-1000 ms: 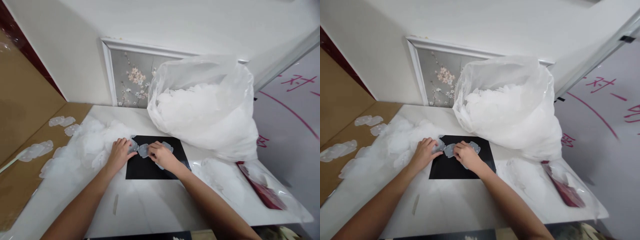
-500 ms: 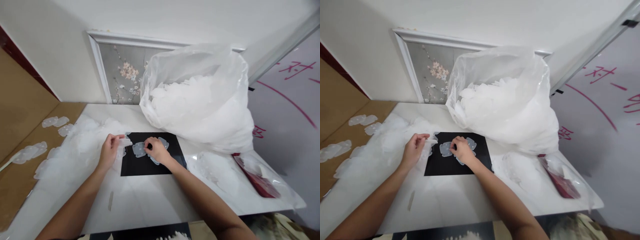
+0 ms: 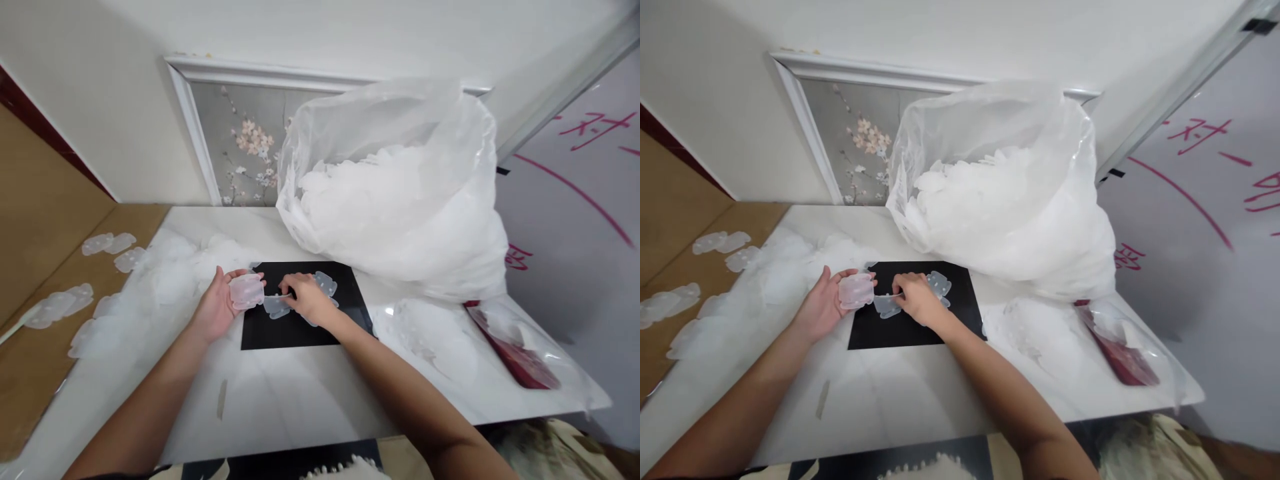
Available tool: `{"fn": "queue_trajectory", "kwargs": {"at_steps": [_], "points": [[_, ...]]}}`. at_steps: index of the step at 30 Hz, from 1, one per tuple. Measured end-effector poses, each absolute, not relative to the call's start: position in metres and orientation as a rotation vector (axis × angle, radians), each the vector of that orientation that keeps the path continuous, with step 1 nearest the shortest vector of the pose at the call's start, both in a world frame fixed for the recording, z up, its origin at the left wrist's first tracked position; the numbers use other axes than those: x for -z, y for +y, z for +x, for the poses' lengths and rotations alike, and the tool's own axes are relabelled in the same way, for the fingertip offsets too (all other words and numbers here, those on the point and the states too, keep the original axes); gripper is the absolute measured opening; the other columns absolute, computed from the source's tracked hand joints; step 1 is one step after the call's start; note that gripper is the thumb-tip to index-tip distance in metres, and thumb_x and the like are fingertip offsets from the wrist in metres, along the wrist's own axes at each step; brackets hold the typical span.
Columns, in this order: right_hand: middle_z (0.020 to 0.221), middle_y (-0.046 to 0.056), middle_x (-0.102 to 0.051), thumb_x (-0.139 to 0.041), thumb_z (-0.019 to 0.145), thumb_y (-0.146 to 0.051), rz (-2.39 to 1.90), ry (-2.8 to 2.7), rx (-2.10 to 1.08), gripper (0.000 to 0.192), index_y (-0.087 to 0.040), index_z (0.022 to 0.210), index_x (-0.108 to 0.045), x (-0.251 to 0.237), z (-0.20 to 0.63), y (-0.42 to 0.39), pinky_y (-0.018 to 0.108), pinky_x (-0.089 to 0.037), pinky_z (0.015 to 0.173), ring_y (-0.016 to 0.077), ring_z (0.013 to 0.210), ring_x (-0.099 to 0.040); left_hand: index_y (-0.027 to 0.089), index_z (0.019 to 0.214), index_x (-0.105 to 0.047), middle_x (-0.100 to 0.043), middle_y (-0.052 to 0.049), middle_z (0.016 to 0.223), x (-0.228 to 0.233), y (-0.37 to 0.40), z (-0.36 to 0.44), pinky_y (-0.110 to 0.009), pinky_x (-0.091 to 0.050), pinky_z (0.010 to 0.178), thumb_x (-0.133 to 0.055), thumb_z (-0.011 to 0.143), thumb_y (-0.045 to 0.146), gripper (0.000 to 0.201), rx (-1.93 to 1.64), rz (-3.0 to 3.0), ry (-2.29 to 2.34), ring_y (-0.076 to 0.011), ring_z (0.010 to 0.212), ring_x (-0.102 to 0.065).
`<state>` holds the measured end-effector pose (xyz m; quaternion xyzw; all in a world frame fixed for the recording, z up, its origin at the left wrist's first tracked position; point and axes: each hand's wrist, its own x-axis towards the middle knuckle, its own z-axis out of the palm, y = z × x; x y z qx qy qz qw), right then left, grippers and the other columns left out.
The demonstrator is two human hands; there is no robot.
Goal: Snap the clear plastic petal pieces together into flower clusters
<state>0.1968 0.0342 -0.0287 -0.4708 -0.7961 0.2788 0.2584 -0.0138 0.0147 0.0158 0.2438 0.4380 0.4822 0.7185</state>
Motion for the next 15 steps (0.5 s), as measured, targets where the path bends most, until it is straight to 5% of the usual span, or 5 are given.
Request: {"fn": "queue_trajectory", "kwargs": {"at_steps": [5,15], "points": [[0.068,-0.005,-0.061,-0.060,0.084,-0.028,-1.141,-1.430,-1.219,0.009,-0.025,0.087,-0.051,0.024,0.209,0.026,0.028,-0.045,0.062,0.0150,0.059,-0.058,0.017,0.105,-0.060,-0.067,-0.018,0.125,-0.017,0.012,-0.015,-0.044,-0.054,0.090,-0.043,0.094,0.058,0.047,-1.051,0.552,0.907,-0.0291,0.116,-0.064],[0.085,0.002,-0.072,-0.073,0.079,-0.045,-0.888,-0.957,-1.837,0.029,-0.023,0.096,-0.063,0.012,0.220,0.019,0.028,-0.054,0.065,0.0157,0.069,-0.069,0.020,0.116,-0.060,-0.060,-0.016,0.136,-0.015,0.010,-0.021,-0.053,-0.052,0.091,-0.047,0.090,0.061,0.050,-0.942,0.664,0.783,-0.0348,0.125,-0.056]]}}
